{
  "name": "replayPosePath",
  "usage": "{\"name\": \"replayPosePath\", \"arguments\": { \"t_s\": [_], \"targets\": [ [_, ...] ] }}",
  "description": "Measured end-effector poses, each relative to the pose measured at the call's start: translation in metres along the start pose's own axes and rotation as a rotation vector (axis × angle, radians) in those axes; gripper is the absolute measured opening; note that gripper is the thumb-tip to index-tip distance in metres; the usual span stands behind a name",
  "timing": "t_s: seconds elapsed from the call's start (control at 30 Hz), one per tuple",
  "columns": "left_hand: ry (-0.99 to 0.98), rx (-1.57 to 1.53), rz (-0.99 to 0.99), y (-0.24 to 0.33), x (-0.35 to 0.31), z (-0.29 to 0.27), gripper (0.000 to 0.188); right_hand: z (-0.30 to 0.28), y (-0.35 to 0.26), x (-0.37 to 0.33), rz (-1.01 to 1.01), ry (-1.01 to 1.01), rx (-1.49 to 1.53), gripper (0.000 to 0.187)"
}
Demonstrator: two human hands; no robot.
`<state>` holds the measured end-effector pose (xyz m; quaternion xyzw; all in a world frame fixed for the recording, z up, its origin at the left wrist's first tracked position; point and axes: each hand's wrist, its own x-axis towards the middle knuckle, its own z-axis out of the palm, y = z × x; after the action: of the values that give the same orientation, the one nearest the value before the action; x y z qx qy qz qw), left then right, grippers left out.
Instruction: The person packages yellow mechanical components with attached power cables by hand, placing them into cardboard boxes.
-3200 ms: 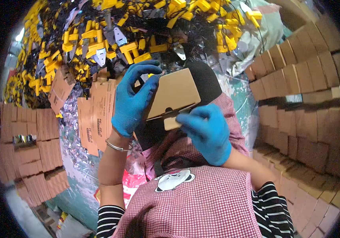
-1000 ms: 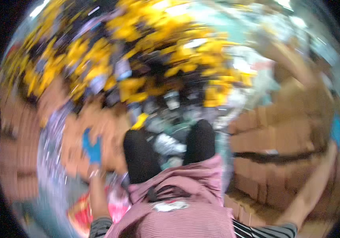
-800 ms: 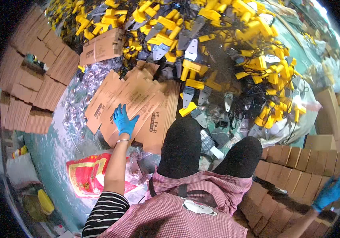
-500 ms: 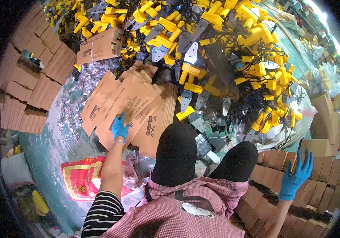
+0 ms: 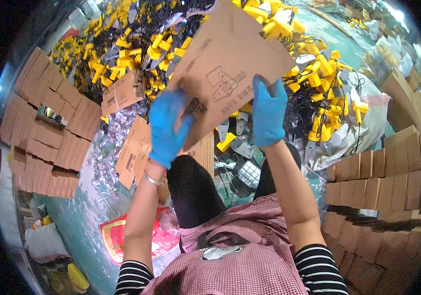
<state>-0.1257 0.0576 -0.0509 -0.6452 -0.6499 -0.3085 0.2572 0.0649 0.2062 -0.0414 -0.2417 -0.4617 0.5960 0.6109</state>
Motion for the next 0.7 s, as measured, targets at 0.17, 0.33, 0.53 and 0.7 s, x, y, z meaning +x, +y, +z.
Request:
{"name": "replayPosePath", "arguments": {
  "t_s": [0.17,0.33,0.53,0.7],
  "targets": [
    [0.251,-0.978,-0.499,0.031,0.059,0.005,0.062,-0.041,-0.039,-0.050,0.063,-0.477,-0.452,0.033],
    [-0.029,-1.227,-0.686,0.064,0.029,0.046,0.053,-0.067,-0.036,-0.084,0.251,-0.451,-0.101,0.043],
    [-0.254,-1.346,-0.659,0.088,-0.021,0.023,0.058,-0.108,-0.021,-0.107,0.181,-0.441,-0.005,0.091],
    [-0.273,-1.571,-0.572,0.134,-0.059,0.010,0.065,-0.109,-0.011,-0.110,0.111,-0.152,-0.192,0.056]
  ]
}}
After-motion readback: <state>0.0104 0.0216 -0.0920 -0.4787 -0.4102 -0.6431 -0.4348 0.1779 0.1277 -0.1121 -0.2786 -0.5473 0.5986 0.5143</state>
